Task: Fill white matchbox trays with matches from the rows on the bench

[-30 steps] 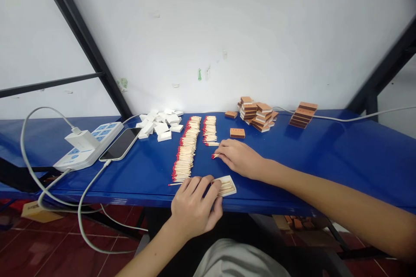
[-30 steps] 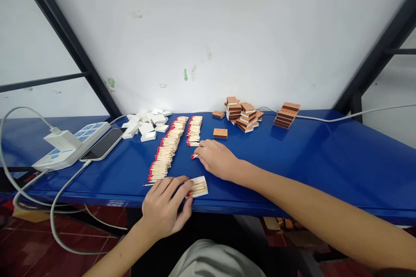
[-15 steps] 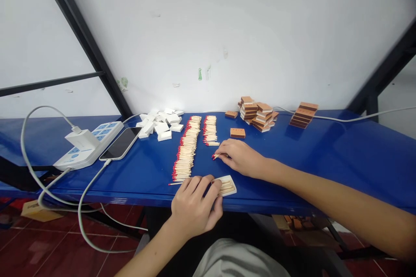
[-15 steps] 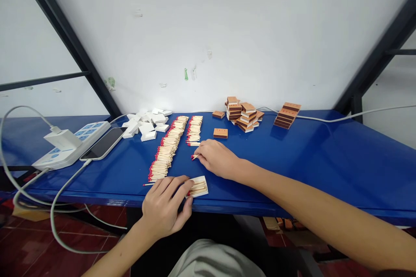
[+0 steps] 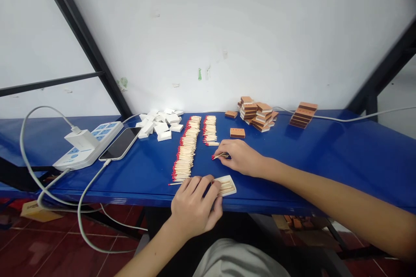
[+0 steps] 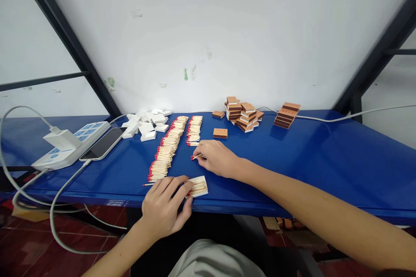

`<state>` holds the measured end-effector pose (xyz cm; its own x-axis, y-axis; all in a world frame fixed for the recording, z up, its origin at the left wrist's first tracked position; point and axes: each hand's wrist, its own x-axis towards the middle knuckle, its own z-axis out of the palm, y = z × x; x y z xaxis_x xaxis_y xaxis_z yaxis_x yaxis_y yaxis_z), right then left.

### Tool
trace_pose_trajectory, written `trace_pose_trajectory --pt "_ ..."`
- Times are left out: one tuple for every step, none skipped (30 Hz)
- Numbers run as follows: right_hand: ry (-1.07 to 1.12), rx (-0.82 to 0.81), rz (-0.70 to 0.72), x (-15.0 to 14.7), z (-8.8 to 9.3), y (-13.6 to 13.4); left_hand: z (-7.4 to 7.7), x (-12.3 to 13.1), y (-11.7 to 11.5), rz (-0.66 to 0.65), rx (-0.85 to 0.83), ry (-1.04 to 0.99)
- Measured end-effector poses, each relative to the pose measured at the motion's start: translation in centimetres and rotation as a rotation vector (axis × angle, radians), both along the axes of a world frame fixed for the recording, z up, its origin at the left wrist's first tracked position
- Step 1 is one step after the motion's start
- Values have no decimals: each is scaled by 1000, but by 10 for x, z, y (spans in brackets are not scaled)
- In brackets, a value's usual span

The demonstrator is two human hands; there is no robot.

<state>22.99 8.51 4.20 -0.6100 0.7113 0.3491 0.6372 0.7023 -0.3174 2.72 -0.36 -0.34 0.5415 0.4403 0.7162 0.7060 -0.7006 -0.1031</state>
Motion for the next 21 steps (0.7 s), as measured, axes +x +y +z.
trace_pose_trajectory --pt "8 -3 7 0 0 0 0 0 0 -1 2 -1" --pt "15 -8 14 0 0 1 0 0 0 -2 2 -3" --pt "23 -14 19 0 1 1 0 0 0 -3 -1 -6" --pt "30 -22 20 0 1 2 1 0 0 -6 -6 -11" --pt "38 -30 20 -1 1 2 2 0 0 -7 -16 -18" --pt "46 -39 17 -1 2 2 3 0 0 -8 -35 -25" --pt "55 -47 14 -1 2 2 5 0 -1 -12 -62 -32" --pt "65 -54 13 -1 3 2 7 -1 -1 -17 -97 -39" --pt "73 -61 13 -1 4 2 9 -1 -2 -24 -136 -48" --pt "79 -66 13 -1 4 2 11 -2 -2 -31 -178 -56" --pt "85 -68 11 -2 4 1 13 -3 -3 -37 -221 -65" --pt "88 -70 8 -2 4 1 16 -4 -3 -42 -262 -73" --pt "91 -70 6 -2 4 1 17 -5 -3 -46 -303 -81" --pt "94 -70 5 -2 4 1 19 -7 -4 -48 -343 -89" --pt "97 -73 5 -2 4 1 20 -8 -4 -49 -381 -98" --pt "101 -80 11 -2 5 1 21 -9 -4 -50 -413 -109" --pt "105 -90 21 -2 5 1 22 -10 -4 -52 -437 -122" --pt "111 -103 34 -2 5 1 22 -11 -4 -53 -456 -137" --pt "121 -117 45 -2 6 0 22 -12 -3 -55 -471 -152" --pt "132 -129 55 -2 7 0 22 -13 -3 -56 -484 -166" --pt "145 -139 63 -2 8 0 22 -15 -2 -59 -496 -176"
